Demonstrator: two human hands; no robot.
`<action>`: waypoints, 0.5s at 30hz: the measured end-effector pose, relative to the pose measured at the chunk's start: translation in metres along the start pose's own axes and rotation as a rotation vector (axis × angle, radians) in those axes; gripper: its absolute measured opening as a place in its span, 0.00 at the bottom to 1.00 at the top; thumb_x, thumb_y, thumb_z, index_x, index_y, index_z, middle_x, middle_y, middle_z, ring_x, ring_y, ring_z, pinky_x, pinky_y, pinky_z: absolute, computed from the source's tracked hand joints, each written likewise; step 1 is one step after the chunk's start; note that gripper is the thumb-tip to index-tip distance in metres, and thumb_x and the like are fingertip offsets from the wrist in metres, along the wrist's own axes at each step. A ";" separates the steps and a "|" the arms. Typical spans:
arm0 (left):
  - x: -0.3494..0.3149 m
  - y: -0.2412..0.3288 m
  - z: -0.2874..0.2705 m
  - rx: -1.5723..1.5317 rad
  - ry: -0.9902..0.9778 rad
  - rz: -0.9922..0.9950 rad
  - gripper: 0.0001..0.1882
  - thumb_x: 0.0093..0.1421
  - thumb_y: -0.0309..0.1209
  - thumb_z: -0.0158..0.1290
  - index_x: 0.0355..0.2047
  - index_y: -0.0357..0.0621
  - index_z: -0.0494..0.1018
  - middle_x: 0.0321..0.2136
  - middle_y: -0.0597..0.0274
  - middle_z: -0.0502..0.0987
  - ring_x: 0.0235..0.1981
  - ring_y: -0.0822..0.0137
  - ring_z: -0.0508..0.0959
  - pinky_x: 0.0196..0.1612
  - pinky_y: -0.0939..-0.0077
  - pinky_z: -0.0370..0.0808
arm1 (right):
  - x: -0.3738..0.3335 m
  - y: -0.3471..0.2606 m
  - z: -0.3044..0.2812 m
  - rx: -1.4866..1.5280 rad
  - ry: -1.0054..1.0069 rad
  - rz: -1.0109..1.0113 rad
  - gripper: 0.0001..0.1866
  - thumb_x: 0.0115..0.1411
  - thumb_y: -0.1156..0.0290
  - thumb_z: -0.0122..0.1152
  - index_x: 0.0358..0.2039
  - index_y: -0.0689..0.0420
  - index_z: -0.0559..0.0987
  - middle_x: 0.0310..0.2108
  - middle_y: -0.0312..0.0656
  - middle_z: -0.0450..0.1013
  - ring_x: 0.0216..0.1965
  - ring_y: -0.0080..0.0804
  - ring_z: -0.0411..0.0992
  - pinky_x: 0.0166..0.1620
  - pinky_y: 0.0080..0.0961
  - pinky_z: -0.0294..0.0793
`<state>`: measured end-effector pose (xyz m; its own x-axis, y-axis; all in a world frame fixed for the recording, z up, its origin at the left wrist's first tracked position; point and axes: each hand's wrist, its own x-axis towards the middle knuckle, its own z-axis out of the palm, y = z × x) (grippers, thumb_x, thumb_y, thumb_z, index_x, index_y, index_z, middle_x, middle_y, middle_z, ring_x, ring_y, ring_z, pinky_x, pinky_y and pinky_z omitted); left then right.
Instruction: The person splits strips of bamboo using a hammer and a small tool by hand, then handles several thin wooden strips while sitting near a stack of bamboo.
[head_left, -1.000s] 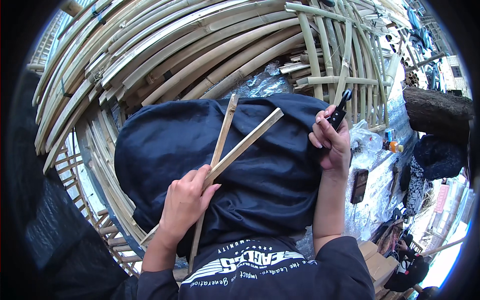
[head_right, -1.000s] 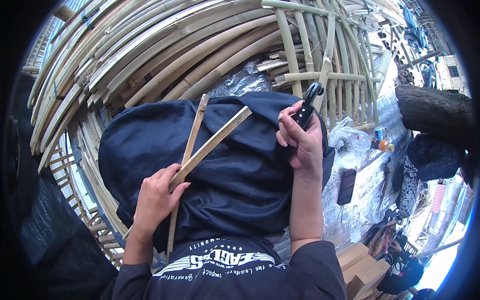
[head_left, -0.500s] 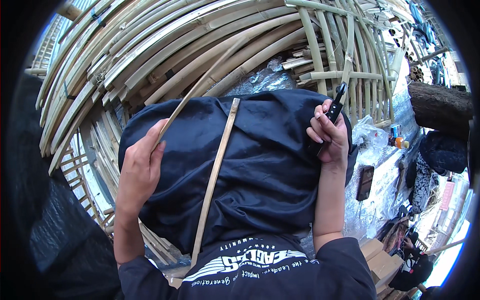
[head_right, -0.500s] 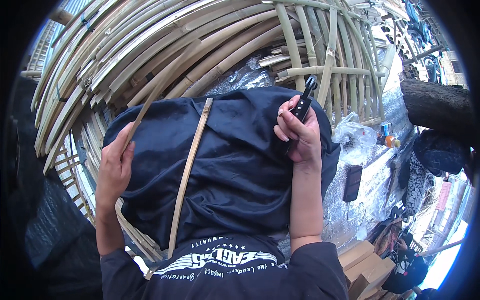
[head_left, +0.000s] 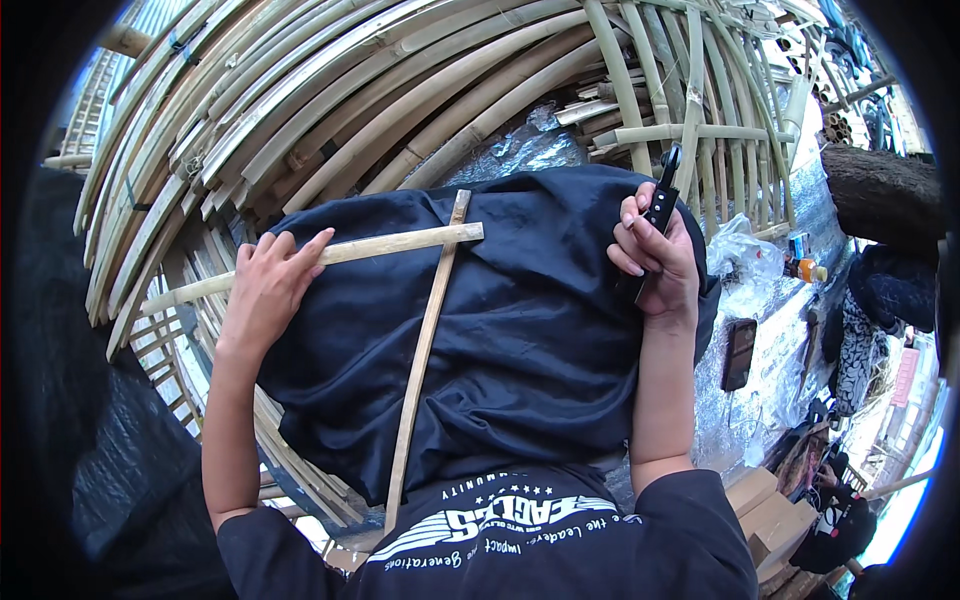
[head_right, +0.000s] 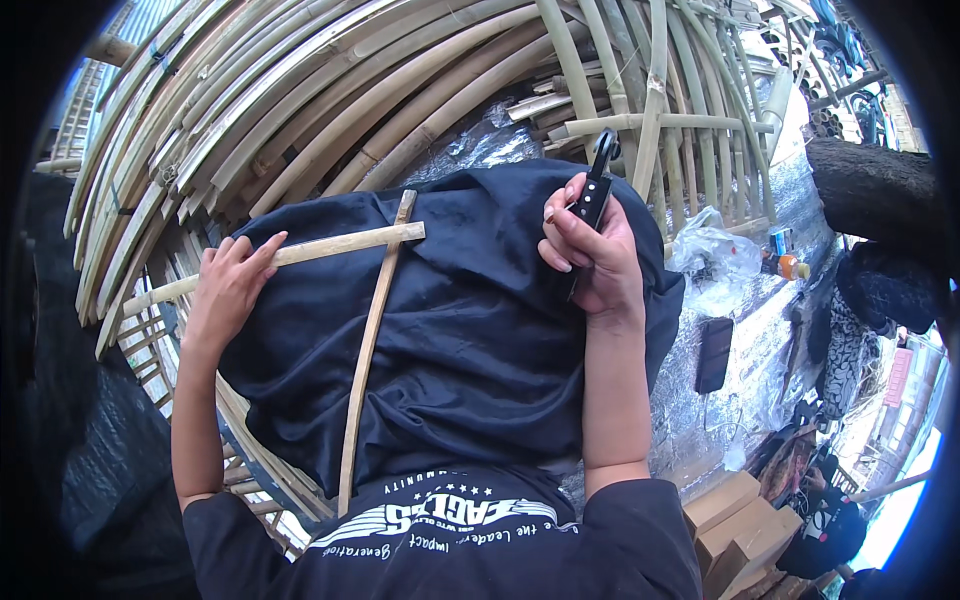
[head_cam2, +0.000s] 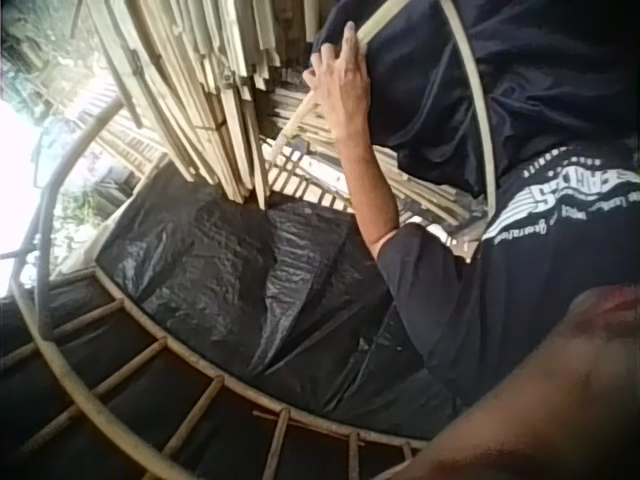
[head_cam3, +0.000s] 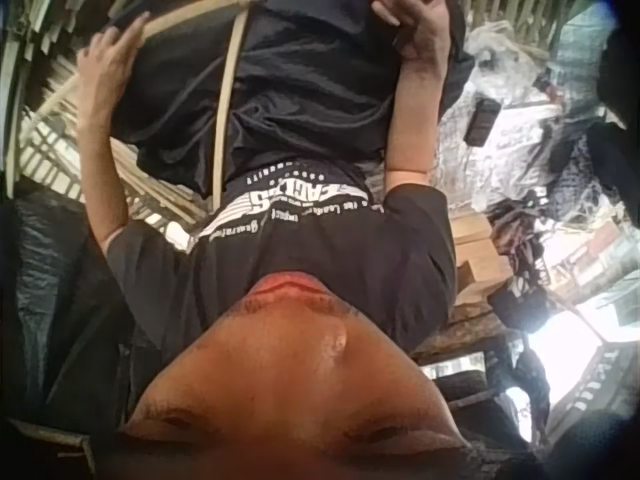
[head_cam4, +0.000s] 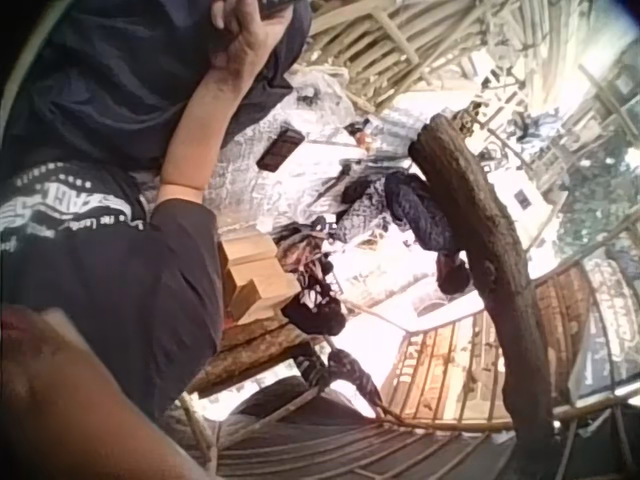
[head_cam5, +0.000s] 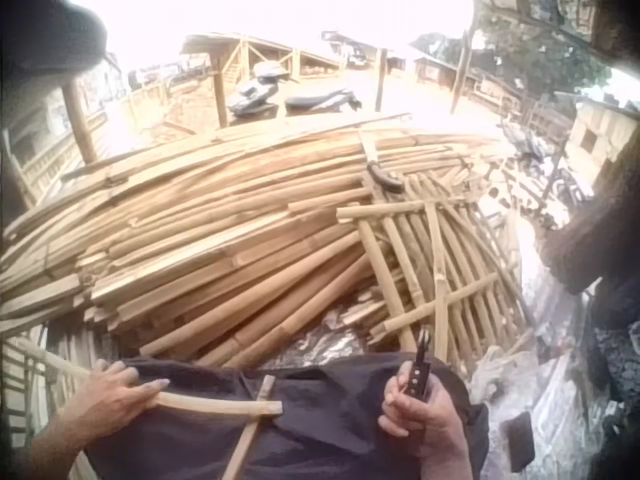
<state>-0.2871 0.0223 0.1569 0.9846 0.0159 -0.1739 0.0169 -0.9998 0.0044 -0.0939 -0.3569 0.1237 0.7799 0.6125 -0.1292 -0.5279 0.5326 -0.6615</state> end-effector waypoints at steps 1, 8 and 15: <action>0.002 -0.001 0.002 0.004 -0.006 0.005 0.23 0.64 0.35 0.52 0.61 0.56 0.70 0.31 0.61 0.68 0.37 0.61 0.69 0.43 0.65 0.64 | 0.000 -0.001 0.001 0.010 0.015 0.007 0.11 0.61 0.82 0.59 0.40 0.57 0.69 0.34 0.41 0.71 0.16 0.11 0.55 0.21 0.14 0.59; 0.017 -0.005 0.006 0.014 -0.010 0.065 0.21 0.65 0.36 0.52 0.58 0.54 0.73 0.35 0.61 0.71 0.41 0.61 0.70 0.48 0.65 0.64 | 0.001 0.000 -0.002 0.012 0.001 0.010 0.11 0.61 0.82 0.59 0.40 0.58 0.69 0.34 0.41 0.71 0.15 0.12 0.55 0.21 0.14 0.59; 0.048 0.013 0.006 -0.223 -0.032 0.077 0.19 0.66 0.38 0.50 0.53 0.42 0.75 0.42 0.54 0.75 0.48 0.56 0.73 0.54 0.61 0.66 | 0.002 0.000 -0.002 0.021 0.001 0.019 0.11 0.61 0.83 0.59 0.41 0.58 0.69 0.35 0.41 0.72 0.16 0.12 0.55 0.21 0.14 0.59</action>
<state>-0.2409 0.0102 0.1424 0.9785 -0.0639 -0.1961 -0.0164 -0.9718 0.2352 -0.0919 -0.3569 0.1217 0.7699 0.6221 -0.1422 -0.5494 0.5329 -0.6435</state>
